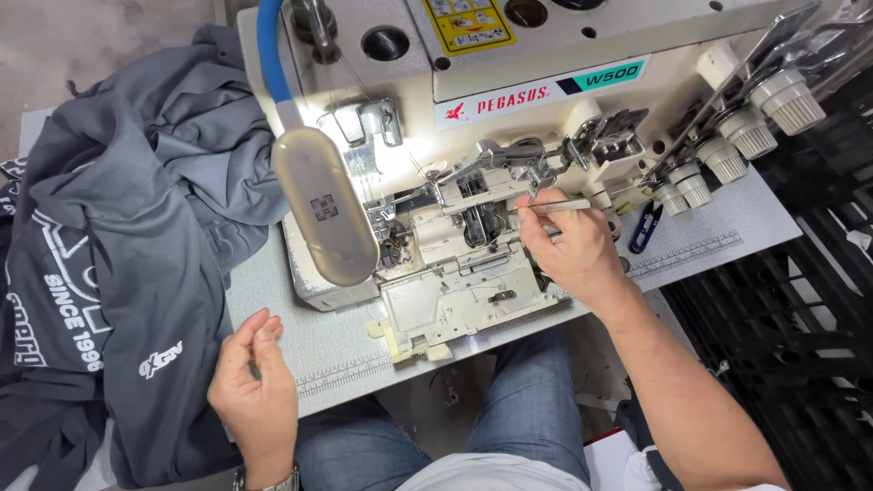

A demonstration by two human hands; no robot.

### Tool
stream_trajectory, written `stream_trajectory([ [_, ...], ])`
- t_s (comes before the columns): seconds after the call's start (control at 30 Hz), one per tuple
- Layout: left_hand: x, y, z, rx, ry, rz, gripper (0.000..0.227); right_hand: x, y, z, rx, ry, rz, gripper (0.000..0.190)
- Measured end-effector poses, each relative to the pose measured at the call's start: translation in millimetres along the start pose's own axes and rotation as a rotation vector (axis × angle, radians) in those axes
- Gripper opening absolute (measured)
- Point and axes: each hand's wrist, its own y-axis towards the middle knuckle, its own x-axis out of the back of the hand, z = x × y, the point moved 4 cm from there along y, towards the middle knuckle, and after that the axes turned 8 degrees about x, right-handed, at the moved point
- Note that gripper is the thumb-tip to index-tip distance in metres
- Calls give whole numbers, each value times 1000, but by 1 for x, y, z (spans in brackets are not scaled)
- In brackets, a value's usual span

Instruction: Threading an industrial sewing machine using tweezers to guide the thread through various mechanisms.

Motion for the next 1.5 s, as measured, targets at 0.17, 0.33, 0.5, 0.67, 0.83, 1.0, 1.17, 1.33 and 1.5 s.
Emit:
stream_trajectory([
  [0.17, -4, -1, 24, 114, -47, 8, 22, -1, 0, 0, 15, -47, -4, 7],
  [0.33, -7, -2, 23, 76, -18, 10, 21, -1, 6, 6, 61, -25, -10, 3],
  [0.5, -7, -3, 18, 13, 84, 5, 20, -2, 4, 6, 69, 3, -31, 5],
  [0.67, -8, -3, 16, -32, 118, -2, 20, -2, 5, 7, 76, -32, -35, 5],
  [0.83, -10, -3, 17, -65, 141, -5, 20, 2, 6, 12, 52, 27, -28, 11],
  [1.0, -10, -3, 18, -76, 160, -4, 19, 7, 7, 18, 61, 86, -85, 13],
  [1.17, -11, -3, 16, -95, 173, 0, 20, 1, 5, 15, 62, 73, -67, 15],
  [1.33, -11, -3, 17, -105, 174, 8, 22, -3, 4, 12, 79, 14, -61, 14],
  [1.5, -11, -3, 17, -126, 188, 1, 18, -3, 4, 13, 73, 10, -68, 13],
])
